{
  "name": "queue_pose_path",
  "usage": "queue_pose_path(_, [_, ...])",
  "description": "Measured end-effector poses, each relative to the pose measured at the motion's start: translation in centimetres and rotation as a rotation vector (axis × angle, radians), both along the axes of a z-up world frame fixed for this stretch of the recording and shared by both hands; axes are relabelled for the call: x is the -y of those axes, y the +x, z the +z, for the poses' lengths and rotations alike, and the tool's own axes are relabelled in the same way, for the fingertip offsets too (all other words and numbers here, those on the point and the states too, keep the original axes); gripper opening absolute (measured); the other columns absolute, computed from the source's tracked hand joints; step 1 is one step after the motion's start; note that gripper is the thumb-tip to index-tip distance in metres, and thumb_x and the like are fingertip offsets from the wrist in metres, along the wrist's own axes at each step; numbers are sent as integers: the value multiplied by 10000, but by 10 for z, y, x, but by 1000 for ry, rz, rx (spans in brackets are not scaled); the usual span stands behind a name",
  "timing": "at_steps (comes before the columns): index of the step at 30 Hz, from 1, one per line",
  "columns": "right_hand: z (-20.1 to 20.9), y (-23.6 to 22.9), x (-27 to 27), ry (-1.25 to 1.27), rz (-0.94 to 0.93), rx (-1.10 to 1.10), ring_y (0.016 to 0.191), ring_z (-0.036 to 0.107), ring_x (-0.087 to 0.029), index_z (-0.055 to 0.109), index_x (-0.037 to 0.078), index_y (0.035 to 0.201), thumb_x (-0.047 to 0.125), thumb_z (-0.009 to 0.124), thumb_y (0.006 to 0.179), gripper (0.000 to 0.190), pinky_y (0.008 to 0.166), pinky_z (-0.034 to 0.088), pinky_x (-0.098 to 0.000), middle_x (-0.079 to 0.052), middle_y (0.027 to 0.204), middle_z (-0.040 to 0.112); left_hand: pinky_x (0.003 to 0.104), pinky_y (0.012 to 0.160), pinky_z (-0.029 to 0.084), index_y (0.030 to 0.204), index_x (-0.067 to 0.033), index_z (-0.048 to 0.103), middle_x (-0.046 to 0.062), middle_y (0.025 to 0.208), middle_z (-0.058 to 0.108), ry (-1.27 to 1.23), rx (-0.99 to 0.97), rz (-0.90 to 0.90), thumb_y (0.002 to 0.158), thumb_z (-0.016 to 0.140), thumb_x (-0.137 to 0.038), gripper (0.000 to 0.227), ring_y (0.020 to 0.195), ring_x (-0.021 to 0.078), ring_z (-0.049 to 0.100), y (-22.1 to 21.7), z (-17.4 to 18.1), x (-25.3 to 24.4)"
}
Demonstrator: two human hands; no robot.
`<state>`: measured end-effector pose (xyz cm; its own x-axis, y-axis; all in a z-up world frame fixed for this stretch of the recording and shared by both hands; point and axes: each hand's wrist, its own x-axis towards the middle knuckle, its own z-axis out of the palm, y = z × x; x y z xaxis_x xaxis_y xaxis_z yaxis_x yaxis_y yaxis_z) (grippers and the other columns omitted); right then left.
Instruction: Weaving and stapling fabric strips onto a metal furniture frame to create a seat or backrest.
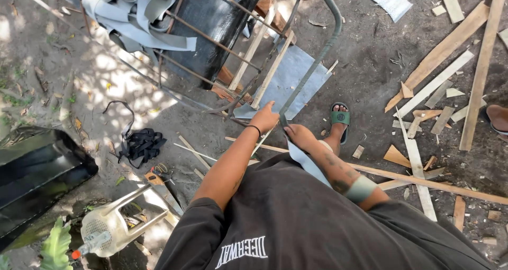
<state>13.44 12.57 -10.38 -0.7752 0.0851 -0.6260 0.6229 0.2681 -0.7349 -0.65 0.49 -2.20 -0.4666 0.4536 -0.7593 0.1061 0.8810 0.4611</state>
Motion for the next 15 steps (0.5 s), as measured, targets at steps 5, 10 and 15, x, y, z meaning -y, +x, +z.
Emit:
queue_pose_path(5, [-33, -74, 0, 311, 202, -151, 950, 701, -463, 721, 77, 992, 331, 558, 968, 303, 843, 572, -565, -228, 911, 729, 594, 1138, 371, 1569, 44, 306, 337, 1444, 510, -63, 257, 370, 1058, 361, -249, 592, 1300, 489, 562, -9, 63, -48])
queue_pose_path(10, [-27, -80, -13, -110, 40, -87, 1150, 653, -375, 715, 100, 1154, 280, 514, 961, 332, 1034, 510, -500, -170, 1139, 742, 530, 1174, 401, 1541, 41, 405, 284, 1515, 498, -107, 147, 300, 1033, 538, -240, 595, 1408, 408, 495, -21, 16, -45])
queue_pose_path(15, [-91, -69, 21, 629, 667, -687, 978, 688, -348, 713, -8, 1026, 159, 622, 973, 197, 956, 548, -440, -139, 910, 715, 514, 1007, 563, 1616, -61, 286, 300, 1570, 377, -26, 83, 672, 1003, 586, -127, 686, 1267, 373, 615, -6, -40, -26])
